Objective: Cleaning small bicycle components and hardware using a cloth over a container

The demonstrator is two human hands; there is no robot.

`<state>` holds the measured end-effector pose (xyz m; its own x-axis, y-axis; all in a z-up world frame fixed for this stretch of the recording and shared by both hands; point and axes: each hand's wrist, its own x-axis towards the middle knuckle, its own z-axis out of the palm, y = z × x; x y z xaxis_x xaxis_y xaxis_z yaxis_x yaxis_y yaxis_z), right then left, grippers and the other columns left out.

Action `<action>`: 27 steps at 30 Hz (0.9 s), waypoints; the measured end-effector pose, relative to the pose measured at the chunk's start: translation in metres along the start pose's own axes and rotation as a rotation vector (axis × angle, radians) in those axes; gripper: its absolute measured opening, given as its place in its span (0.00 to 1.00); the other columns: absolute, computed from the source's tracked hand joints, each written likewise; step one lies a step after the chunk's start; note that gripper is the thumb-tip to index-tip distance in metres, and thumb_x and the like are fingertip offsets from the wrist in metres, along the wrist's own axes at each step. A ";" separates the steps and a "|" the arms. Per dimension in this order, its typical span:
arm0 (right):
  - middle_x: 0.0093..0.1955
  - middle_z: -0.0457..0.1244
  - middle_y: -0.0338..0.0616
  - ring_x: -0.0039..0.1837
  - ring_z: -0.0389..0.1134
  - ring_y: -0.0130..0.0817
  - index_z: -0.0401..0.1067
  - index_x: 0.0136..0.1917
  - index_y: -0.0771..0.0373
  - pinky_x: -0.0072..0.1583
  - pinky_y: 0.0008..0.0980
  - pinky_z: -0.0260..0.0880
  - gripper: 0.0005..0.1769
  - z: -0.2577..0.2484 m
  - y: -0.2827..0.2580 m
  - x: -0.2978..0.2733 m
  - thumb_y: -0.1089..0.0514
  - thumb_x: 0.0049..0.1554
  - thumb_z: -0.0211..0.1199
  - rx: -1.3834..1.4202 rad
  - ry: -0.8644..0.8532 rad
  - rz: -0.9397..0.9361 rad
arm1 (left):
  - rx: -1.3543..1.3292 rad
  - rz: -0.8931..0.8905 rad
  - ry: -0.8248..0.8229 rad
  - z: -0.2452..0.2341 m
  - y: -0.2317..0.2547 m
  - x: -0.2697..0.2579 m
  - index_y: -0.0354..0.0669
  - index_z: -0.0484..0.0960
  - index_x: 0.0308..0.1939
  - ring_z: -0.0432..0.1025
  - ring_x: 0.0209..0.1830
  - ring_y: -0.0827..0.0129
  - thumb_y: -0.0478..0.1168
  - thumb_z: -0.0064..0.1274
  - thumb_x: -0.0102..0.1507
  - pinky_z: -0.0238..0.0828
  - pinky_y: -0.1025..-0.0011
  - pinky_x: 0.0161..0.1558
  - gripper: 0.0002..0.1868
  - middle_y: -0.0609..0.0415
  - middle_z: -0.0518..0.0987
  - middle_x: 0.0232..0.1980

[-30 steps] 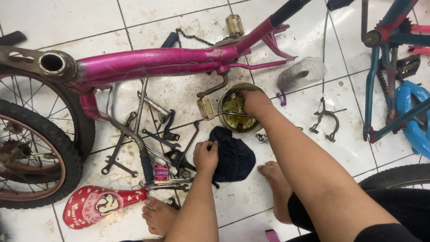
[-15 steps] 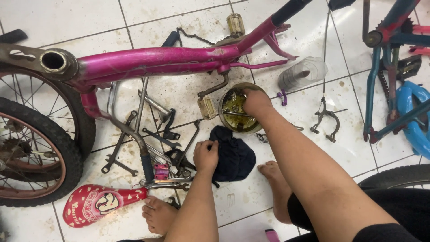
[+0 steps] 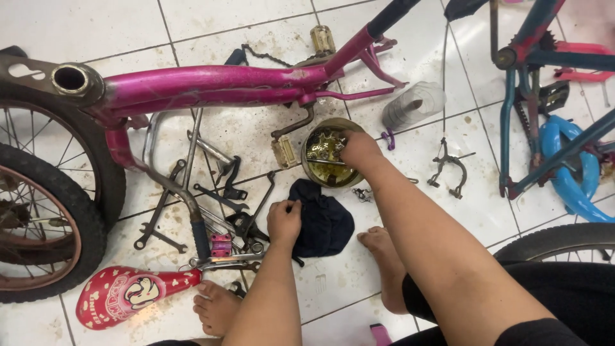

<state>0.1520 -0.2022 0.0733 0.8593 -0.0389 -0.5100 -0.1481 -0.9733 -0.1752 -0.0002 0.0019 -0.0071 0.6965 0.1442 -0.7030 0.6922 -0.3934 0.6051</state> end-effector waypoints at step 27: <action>0.62 0.70 0.54 0.68 0.68 0.56 0.76 0.67 0.51 0.69 0.51 0.68 0.29 0.010 -0.056 -0.103 0.57 0.54 0.49 -0.067 -0.427 -0.206 | -0.187 0.093 0.162 -0.019 -0.022 -0.005 0.45 0.77 0.57 0.76 0.58 0.56 0.45 0.48 0.71 0.74 0.58 0.58 0.13 0.47 0.81 0.54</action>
<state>0.0666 -0.1410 0.1276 0.5872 0.2389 -0.7734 0.0479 -0.9640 -0.2614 -0.0153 0.0272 -0.0094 0.7697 0.2643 -0.5812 0.6361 -0.2390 0.7337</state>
